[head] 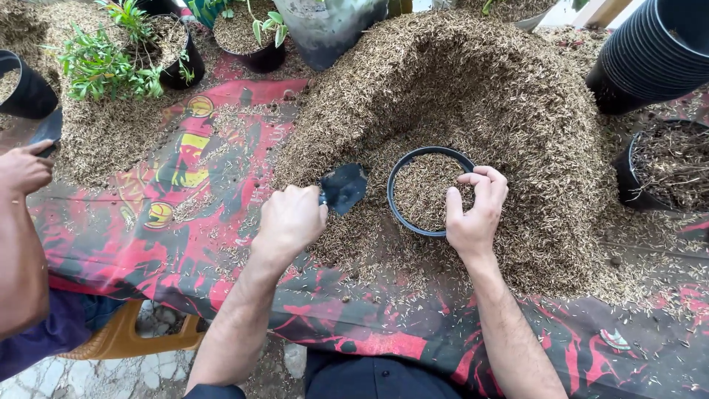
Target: The person scoops soil from a large pile on a table into a black plastic plant pot using a small hand trowel. The person repeatedly fills the pot and uses the trowel to level and compact the soil inside.
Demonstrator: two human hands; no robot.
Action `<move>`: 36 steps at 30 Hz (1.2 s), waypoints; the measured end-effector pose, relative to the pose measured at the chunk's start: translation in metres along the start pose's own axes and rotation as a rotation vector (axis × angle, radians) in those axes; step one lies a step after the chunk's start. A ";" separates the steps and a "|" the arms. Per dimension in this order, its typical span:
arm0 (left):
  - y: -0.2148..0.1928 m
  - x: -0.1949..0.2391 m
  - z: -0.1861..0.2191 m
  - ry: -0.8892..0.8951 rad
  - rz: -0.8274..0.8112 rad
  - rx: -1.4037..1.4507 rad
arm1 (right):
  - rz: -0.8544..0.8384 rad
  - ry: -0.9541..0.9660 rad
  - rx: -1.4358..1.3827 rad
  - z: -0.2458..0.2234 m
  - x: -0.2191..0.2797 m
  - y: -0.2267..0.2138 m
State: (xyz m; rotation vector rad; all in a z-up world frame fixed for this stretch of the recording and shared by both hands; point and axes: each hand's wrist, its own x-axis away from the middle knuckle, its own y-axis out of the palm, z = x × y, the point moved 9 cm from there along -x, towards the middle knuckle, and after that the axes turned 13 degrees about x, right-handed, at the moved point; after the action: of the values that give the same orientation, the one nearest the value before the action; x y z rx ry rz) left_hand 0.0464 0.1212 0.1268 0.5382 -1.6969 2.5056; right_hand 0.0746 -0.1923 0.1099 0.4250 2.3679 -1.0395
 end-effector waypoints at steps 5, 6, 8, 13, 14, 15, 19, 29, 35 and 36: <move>0.010 -0.018 0.019 0.035 -0.022 -0.017 | 0.003 0.010 -0.015 -0.001 -0.001 -0.001; 0.011 -0.022 0.022 0.042 -0.022 -0.005 | 0.006 0.017 -0.017 -0.001 -0.001 0.000; 0.010 -0.026 0.028 0.056 -0.017 -0.007 | 0.020 0.024 -0.035 -0.001 -0.001 0.000; 0.026 -0.046 0.036 0.067 -0.024 0.043 | 0.039 0.062 -0.090 -0.004 -0.004 -0.004; 0.027 -0.046 0.040 0.066 -0.041 0.069 | 0.030 0.072 -0.090 -0.004 -0.004 -0.003; 0.028 -0.047 0.044 0.065 -0.058 0.094 | 0.021 0.083 -0.090 -0.004 -0.004 -0.003; 0.044 -0.064 0.055 0.058 -0.075 0.186 | 0.022 0.083 -0.094 -0.002 -0.005 -0.002; 0.066 -0.062 0.034 0.072 -0.003 0.407 | 0.021 0.244 -0.215 0.036 0.013 0.015; 0.046 -0.040 0.025 0.088 0.049 0.466 | 0.015 0.343 -0.302 0.044 0.019 0.021; 0.041 -0.036 0.022 0.087 0.058 0.479 | 0.008 0.353 -0.300 0.046 0.020 0.022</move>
State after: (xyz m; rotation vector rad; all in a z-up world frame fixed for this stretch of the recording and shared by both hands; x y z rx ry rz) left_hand 0.0758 0.0904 0.0863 0.4007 -1.0919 2.9362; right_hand 0.0839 -0.2106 0.0591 0.5385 2.7752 -0.6264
